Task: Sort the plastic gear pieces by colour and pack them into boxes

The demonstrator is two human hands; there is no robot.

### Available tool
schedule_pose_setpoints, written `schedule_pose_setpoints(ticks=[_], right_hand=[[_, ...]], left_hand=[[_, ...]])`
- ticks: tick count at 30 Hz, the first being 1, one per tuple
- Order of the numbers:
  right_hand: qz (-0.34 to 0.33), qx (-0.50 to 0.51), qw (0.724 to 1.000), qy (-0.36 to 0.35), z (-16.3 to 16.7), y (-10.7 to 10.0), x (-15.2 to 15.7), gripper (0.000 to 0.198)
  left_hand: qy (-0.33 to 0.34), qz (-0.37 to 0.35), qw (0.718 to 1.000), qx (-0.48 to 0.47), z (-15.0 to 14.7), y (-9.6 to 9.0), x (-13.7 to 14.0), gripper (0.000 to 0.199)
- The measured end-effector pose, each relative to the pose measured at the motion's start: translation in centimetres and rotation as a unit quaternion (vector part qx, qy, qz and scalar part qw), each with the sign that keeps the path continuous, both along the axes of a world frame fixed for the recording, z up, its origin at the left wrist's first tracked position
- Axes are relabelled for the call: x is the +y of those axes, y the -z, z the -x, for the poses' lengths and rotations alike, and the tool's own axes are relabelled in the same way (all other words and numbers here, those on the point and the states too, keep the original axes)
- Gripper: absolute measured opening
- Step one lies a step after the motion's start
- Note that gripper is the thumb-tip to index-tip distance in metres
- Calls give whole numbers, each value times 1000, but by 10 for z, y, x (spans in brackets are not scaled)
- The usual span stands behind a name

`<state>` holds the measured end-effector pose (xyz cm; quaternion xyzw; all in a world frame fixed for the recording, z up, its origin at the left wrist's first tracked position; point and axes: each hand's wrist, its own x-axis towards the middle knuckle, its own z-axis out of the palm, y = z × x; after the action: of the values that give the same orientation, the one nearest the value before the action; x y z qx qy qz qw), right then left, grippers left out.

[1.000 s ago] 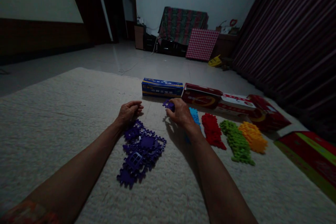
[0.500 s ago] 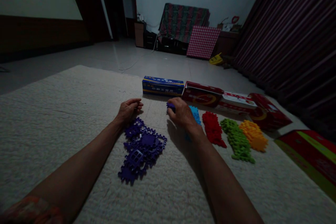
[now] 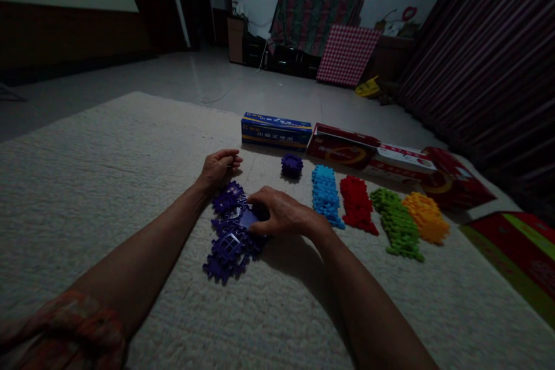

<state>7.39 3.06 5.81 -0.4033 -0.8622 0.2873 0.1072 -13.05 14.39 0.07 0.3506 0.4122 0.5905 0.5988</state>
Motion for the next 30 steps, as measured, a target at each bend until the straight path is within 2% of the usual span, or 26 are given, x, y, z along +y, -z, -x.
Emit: schedule_pose_setpoints(ticks=[8,14,17,20,24,26,30], right_hand=[[-9,-50,999,8,10,-9,-12,63],[-25,-63,998,-5,14,-13,-14,44],[-29,-47,998,-2,11,-16,-11,29],[-46,-29,998,33,5,-18,-3,24],[-124,-14,982,144,-7,-10,12,30],[-132,-25,973,187,-14,-1,19,31],[-127,-102,966,200,-23,15,25,30]], left_hand=[[5,10,1000,3,-1,-7,-5,18],[6,3,1000,4,-1,-7,-5,16],[7,4,1000,10,0,-7,-5,17],[5,2,1000,15,-1,-7,-5,17],[2,2,1000,18,-2,-6,-4,14],[-1,5,1000,19,-2,-5,-4,14],[-1,10,1000,26,-2,-7,-5,14]])
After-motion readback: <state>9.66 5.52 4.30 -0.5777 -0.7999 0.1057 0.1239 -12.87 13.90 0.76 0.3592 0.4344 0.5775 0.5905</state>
